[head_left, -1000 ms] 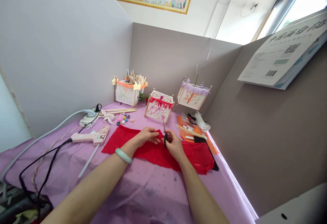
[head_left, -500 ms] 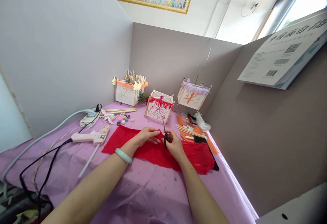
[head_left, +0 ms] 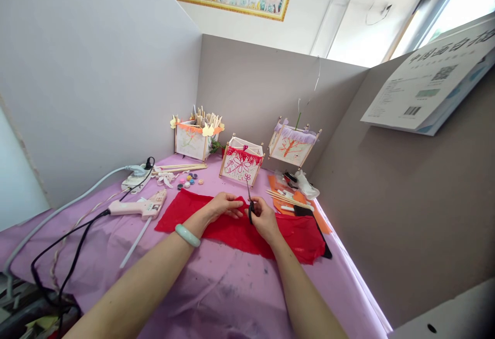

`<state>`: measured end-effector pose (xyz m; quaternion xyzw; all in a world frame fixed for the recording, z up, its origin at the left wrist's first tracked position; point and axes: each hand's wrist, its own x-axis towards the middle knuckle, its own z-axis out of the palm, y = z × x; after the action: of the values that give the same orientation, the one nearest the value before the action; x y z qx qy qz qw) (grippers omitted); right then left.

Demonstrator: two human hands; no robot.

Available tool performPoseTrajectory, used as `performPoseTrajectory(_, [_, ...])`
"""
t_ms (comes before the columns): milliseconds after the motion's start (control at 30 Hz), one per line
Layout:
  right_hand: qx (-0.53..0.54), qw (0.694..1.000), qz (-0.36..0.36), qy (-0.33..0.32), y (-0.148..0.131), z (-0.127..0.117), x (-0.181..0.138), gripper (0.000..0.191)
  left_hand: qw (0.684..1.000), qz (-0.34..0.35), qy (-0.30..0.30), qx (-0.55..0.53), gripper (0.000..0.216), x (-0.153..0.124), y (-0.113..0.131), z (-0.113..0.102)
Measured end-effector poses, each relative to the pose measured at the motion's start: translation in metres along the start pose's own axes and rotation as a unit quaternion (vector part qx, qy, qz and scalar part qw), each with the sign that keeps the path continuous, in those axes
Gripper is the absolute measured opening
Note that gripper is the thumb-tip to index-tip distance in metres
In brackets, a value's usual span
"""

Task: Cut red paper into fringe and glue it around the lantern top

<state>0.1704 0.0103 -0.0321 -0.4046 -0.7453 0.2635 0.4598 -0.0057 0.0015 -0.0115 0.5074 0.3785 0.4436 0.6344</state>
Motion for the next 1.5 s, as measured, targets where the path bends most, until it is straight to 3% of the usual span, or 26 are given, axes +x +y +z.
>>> performPoseTrajectory(500, [0.009, 1.000, -0.002, -0.005, -0.0028, -0.0004, -0.0006, 0.029, 1.000, 0.003, -0.005, 0.004, 0.034, 0.0000, 0.0002, -0.0007])
performPoseTrajectory(800, [-0.001, 1.000, -0.001, -0.009, -0.0066, -0.0012, -0.0015, 0.028, 0.999, -0.011, 0.047, 0.005, 0.041, 0.0006, 0.0015, 0.0013])
performPoseTrajectory(1267, [-0.014, 1.000, 0.014, -0.017, -0.0082, -0.0008, -0.0029, 0.030, 0.998, -0.003, 0.058, -0.010, 0.039, 0.0032, -0.0001, -0.0006])
performPoseTrajectory(1500, [0.003, 0.999, 0.015, -0.051, -0.0086, -0.0008, -0.0042, 0.035, 0.997, 0.005, 0.070, -0.012, 0.037, 0.0030, 0.0013, -0.0006])
